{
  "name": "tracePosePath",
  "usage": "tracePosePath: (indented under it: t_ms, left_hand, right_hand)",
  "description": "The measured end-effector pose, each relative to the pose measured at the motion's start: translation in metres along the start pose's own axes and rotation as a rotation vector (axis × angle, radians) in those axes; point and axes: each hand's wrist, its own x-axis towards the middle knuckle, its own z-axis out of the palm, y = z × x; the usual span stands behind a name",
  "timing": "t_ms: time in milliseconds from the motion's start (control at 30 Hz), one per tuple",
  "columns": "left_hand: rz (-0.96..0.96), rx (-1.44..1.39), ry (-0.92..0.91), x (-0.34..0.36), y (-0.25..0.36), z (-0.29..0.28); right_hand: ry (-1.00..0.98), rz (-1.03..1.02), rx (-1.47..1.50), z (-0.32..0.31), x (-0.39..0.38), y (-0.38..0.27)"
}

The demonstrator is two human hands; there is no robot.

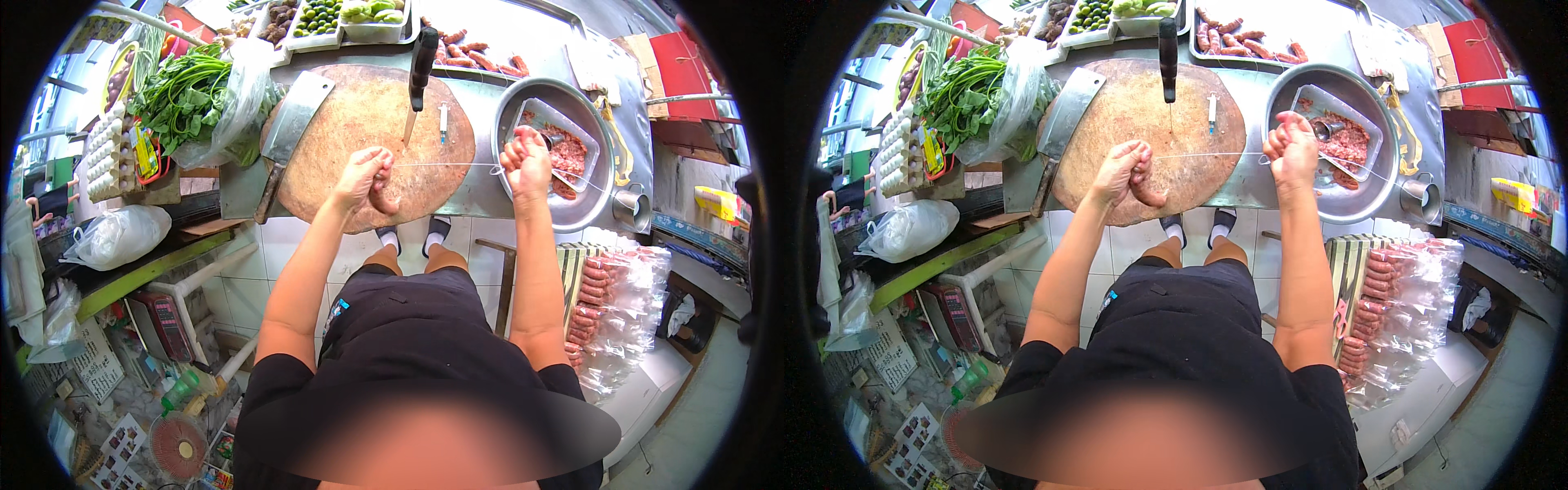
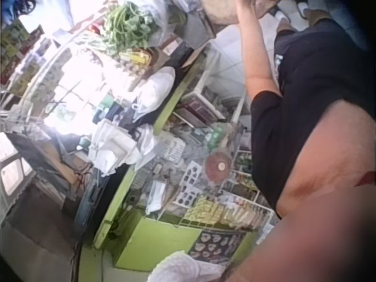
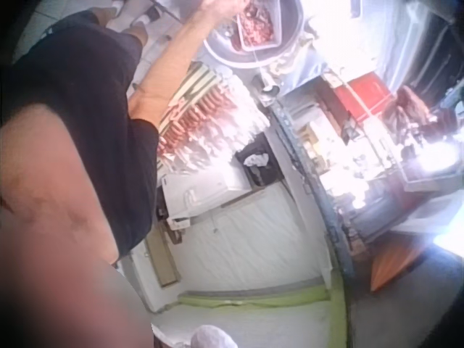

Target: The person fills sausage casings with ground meat using a manual stuffer, ties off sections with string, and places the finished links on a tray. The person also weighs a portion of sausage on a digital scale and continues tying and arranging the links.

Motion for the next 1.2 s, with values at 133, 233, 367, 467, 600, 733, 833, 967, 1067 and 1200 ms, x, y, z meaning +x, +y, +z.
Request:
tracePosePath:
  t_ms: [133, 233, 367, 467, 600, 733, 833, 967, 1067, 1200]
  left_hand:
    - [0.116, 0.050, 0.030, 0.026, -0.003, 0.000]
    - [0.191, 0.076, 0.035, 0.046, -0.011, -0.007]
    - [0.168, 0.386, 0.222, 0.074, -0.024, -0.043]
    - [0.164, 0.554, 0.404, 0.076, -0.021, -0.072]
    - [0.672, 1.483, 0.495, 0.030, -0.026, -0.051]
    - [0.373, 1.200, 0.126, -0.021, -0.056, 0.027]
    - [0.036, 0.578, 0.051, -0.026, -0.065, 0.055]
    - [-0.117, -0.310, -0.050, -0.019, -0.068, 0.060]
    - [-0.042, -0.641, 0.041, -0.016, -0.070, 0.061]
    - [-0.038, -0.730, 0.056, -0.008, -0.081, 0.080]
  right_hand:
    - [-0.505, -0.718, -1.212, -0.001, 0.005, 0.004]
    - [-0.521, -0.858, -1.533, 0.004, 0.010, 0.014]
    - [-0.485, -0.782, -1.699, 0.015, 0.030, 0.035]
    - [-0.499, -0.654, -1.476, 0.013, 0.033, 0.043]
    - [-0.685, -0.625, -1.485, 0.006, -0.003, 0.040]
    - [-0.844, -0.576, -1.448, 0.012, -0.045, 0.036]
    - [-0.897, -0.486, -1.301, 0.011, -0.048, 0.037]
    - [-0.572, 0.088, -0.686, -0.007, -0.016, 0.028]
    - [0.036, -0.271, -0.900, -0.022, -0.003, 0.007]
    - [-0.340, -0.316, -1.001, -0.022, -0.057, 0.019]
